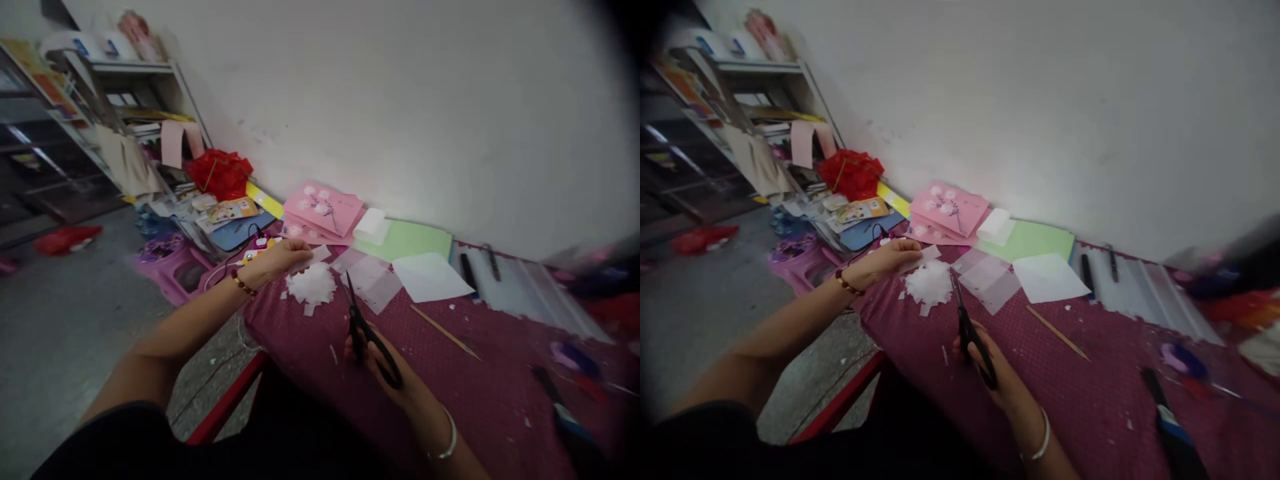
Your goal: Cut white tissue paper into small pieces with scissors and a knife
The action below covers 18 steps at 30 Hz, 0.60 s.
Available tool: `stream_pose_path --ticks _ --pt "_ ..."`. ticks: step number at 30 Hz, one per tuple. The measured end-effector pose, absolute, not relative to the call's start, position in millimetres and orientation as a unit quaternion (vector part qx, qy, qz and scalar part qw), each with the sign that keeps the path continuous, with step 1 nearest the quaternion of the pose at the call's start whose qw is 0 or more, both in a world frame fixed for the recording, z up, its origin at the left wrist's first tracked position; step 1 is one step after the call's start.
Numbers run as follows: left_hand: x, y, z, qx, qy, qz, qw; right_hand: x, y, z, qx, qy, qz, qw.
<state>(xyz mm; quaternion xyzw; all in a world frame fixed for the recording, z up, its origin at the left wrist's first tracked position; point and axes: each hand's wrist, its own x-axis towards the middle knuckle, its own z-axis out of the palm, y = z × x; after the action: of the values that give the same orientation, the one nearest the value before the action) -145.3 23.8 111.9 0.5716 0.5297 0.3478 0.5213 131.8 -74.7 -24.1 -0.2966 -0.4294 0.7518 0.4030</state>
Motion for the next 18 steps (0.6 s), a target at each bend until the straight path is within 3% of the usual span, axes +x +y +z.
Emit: stream_pose_path --ticks 7,18 --pt "-169.3 -3.2 61.4 0.52 0.522 0.341 0.583 97.4 -68.4 -4.0 -0.319 -0.512 0.734 0.314" --pt "-160.7 7.3 48.9 0.506 0.517 0.345 0.598 82.3 -52.5 -3.5 -0.379 -0.489 0.718 0.319"
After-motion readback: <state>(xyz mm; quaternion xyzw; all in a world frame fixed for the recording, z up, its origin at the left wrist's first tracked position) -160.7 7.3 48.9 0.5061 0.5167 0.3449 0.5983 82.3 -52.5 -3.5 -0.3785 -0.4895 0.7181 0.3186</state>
